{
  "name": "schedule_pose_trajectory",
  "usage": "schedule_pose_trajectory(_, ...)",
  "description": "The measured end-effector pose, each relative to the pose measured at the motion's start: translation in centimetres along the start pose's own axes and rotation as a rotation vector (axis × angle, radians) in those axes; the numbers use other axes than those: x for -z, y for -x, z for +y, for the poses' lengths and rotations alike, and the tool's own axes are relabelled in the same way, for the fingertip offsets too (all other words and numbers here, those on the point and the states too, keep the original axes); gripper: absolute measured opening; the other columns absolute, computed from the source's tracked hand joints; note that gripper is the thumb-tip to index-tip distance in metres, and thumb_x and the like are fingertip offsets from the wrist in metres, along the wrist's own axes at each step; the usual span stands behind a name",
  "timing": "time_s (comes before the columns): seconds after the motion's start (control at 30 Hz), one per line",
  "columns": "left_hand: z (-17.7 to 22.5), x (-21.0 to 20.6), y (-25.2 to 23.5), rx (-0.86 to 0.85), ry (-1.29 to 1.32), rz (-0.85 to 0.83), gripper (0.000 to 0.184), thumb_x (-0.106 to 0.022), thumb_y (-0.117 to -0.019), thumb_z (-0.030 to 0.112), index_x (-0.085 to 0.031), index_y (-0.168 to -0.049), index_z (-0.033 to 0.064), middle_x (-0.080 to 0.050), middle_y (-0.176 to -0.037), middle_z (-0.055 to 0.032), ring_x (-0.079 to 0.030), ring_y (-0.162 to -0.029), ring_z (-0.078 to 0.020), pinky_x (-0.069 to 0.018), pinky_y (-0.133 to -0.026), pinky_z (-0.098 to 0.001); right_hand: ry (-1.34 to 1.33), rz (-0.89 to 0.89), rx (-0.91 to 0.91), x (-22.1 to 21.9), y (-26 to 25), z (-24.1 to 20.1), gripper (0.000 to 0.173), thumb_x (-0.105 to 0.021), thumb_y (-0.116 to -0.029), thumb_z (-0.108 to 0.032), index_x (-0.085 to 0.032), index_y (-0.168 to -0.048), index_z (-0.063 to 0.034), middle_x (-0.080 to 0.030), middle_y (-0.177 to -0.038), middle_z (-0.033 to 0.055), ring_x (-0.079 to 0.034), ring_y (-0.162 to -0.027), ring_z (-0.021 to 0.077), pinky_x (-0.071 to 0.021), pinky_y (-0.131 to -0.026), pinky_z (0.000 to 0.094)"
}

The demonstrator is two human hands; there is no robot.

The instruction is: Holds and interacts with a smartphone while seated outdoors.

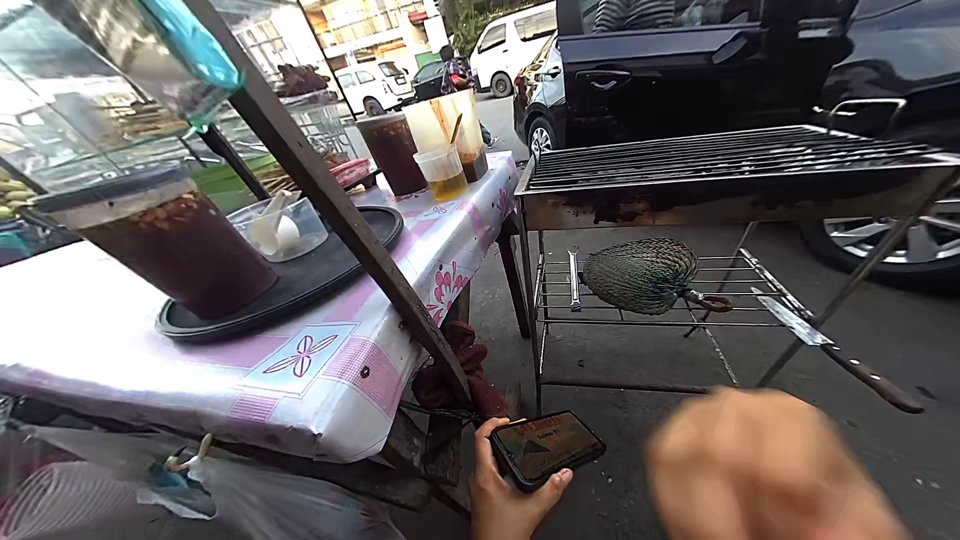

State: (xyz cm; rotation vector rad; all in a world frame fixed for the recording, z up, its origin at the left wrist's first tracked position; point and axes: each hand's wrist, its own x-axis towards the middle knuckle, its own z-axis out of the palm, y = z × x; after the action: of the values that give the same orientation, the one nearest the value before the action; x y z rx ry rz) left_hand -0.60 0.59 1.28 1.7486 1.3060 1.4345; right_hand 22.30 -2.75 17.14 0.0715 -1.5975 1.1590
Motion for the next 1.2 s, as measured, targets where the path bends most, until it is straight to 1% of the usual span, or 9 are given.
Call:
schedule_pose_trajectory(0.1, 0.2, 0.4, -0.2, 0.03, 0.131, 0.05, 0.103, -0.095, -0.0559, 0.047, -0.049, -0.131, -0.0058, -0.069, -0.114, -0.0092, -0.068, -0.101, -0.0034, -0.0585, -0.088, -0.0208, 0.054, 0.302, -0.185, 4.3, 0.1, 6.7, 0.025, -0.058, -0.1038, -0.032, -0.067, -0.115, -0.0116, -0.07, -0.118, 0.0052, -0.069, -0.103, 0.0157, -0.0609, -0.074, 0.0295)
schedule_pose_trajectory(0.2, 0.6, 0.7, -0.2, 0.036, 0.224, 0.129, 0.102, -0.095, -0.0563, 0.043, -0.046, -0.132, -0.0066, -0.067, -0.113, -0.0091, -0.068, -0.101, -0.0047, -0.0586, -0.087, -0.0205, -0.012, 0.997, -0.491, 6.2, 2.6, 12.2, 0.03, -0.039, -0.1101, -0.025, -0.061, -0.118, -0.0059, -0.069, -0.114, 0.0064, -0.068, -0.105, 0.0172, -0.0587, -0.08, 0.0353)
schedule_pose_trajectory(0.3, 1.0, 1.0, -0.1, 0.003, 0.246, 0.196, 0.103, -0.094, -0.0568, 0.044, -0.044, -0.131, -0.0073, -0.067, -0.114, -0.0071, -0.067, -0.102, -0.0024, -0.0571, -0.089, -0.0185, -0.164, 1.318, -0.724, 7.0, 5.6, 15.6, 0.046, -0.028, -0.1123, -0.04, -0.059, -0.122, -0.0071, -0.068, -0.11, 0.0064, -0.066, -0.1, 0.0185, -0.0538, -0.082, 0.0387)
schedule_pose_trajectory(0.5, 0.9, 1.1, 0.0, -0.009, 0.138, 0.202, 0.104, -0.094, -0.0565, 0.042, -0.043, -0.132, -0.0083, -0.068, -0.113, -0.0086, -0.067, -0.102, -0.0016, -0.0573, -0.088, -0.0189, 0.01, 0.976, -0.883, 5.4, 7.2, 18.3, 0.069, -0.014, -0.11, -0.052, -0.06, -0.133, -0.0054, -0.066, -0.128, 0.0111, -0.059, -0.122, 0.0231, -0.0467, -0.097, 0.0479)
schedule_pose_trajectory(0.63, 0.5, 0.9, 0.1, 0.001, 0.016, 0.187, 0.105, -0.094, -0.0535, 0.043, -0.047, -0.131, -0.0077, -0.069, -0.113, -0.0107, -0.067, -0.101, -0.0012, -0.0568, -0.087, -0.0186, 0.175, 0.829, -0.871, 6.0, 6.8, 18.0, 0.067, -0.019, -0.1095, -0.052, -0.059, -0.138, -0.0072, -0.062, -0.137, 0.0098, -0.054, -0.131, 0.0223, -0.0442, -0.103, 0.0511)
schedule_pose_trajectory(0.83, 0.3, 0.1, 0.2, 0.096, 0.18, 0.244, 0.102, -0.094, -0.0576, 0.036, -0.042, -0.134, -0.0075, -0.064, -0.114, -0.0082, -0.066, -0.098, -0.0012, -0.0584, -0.08, -0.0179, -0.458, 1.057, -0.907, 5.3, 6.8, 18.4, 0.085, -0.01, -0.1033, -0.068, -0.045, -0.147, -0.0046, -0.062, -0.133, 0.019, -0.063, -0.115, 0.0288, -0.0522, -0.091, 0.0457)
schedule_pose_trajectory(0.97, 0.1, -0.9, 0.4, 0.087, 0.172, 0.226, 0.104, -0.093, -0.0577, 0.035, -0.039, -0.135, -0.0086, -0.063, -0.116, -0.0082, -0.064, -0.102, 0.0003, -0.056, -0.086, -0.0164, -0.791, 1.094, -0.868, 4.3, 6.2, 18.0, 0.093, -0.015, -0.0985, -0.077, -0.057, -0.137, -0.0036, -0.069, -0.117, 0.0212, -0.069, -0.104, 0.0321, -0.0563, -0.087, 0.0472)
schedule_pose_trajectory(1.1, -0.6, -1.1, 0.5, 0.068, 0.089, 0.138, 0.108, -0.094, -0.0591, 0.045, -0.04, -0.135, -0.0109, -0.062, -0.12, -0.0126, -0.063, -0.108, -0.0022, -0.0536, -0.094, -0.018, -0.814, 1.226, -0.833, 4.3, 5.9, 17.4, 0.089, -0.021, -0.0999, -0.075, -0.06, -0.131, -0.0011, -0.071, -0.11, 0.0223, -0.07, -0.1, 0.0339, -0.0567, -0.087, 0.049)
schedule_pose_trajectory(1.2, -0.7, -0.8, 0.4, 0.164, 0.066, 0.071, 0.104, -0.093, -0.0605, 0.04, -0.042, -0.137, -0.0078, -0.066, -0.116, -0.0126, -0.068, -0.097, -0.0062, -0.0596, -0.081, -0.0225, -0.689, 1.252, -0.845, 4.4, 6.2, 17.5, 0.085, -0.02, -0.103, -0.07, -0.063, -0.126, -0.0009, -0.073, -0.104, 0.0201, -0.071, -0.096, 0.0312, -0.0572, -0.085, 0.0466)
